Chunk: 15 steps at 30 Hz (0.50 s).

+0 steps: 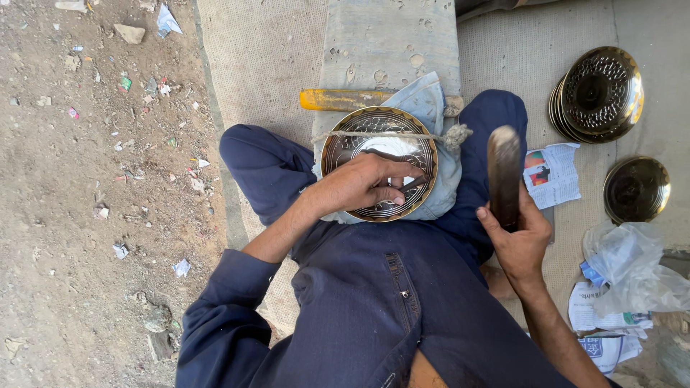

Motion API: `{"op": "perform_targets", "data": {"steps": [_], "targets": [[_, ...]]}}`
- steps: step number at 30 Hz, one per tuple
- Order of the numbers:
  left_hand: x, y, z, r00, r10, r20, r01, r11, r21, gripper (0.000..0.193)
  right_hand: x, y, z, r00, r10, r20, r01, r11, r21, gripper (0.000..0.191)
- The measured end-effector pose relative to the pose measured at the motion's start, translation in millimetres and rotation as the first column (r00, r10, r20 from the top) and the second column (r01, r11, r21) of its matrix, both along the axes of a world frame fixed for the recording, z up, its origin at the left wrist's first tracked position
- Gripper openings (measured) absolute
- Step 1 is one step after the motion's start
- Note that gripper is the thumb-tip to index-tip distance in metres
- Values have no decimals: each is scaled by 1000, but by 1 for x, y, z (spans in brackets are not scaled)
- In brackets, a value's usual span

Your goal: The person sits cross-legged with a brass plate resting on a cloth pad on their lap. They hold a punch against the plate's surface and repeatedly strike it with a mallet to engrave a decorative pattern, repositioning the punch and rotating the plate as they work across the surface.

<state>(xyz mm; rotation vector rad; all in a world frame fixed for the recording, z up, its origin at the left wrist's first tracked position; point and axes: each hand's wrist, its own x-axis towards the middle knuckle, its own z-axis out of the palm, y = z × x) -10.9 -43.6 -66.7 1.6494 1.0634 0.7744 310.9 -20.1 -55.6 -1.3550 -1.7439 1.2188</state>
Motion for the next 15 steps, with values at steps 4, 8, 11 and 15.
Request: {"op": "perform_targets", "data": {"steps": [4, 8, 11, 15], "targets": [[-3, -1, 2, 999, -13, 30, 11, 999, 53, 52, 3, -1, 4, 979, 76, 189, -113, 975, 191, 63], [-3, -1, 4, 999, -28, 39, 27, 999, 46, 50, -2, -1, 9, 973, 158, 167, -179, 976, 123, 62], [-1, -4, 7, 1000, 1, -16, -1, 1000, 4, 52, -8, -4, 10, 994, 84, 72, -86, 996, 14, 60], [0, -9, 13, 995, 94, -15, -93, 993, 78, 49, -10, 0, 16, 986, 100, 131, -100, 995, -10, 65]]}}
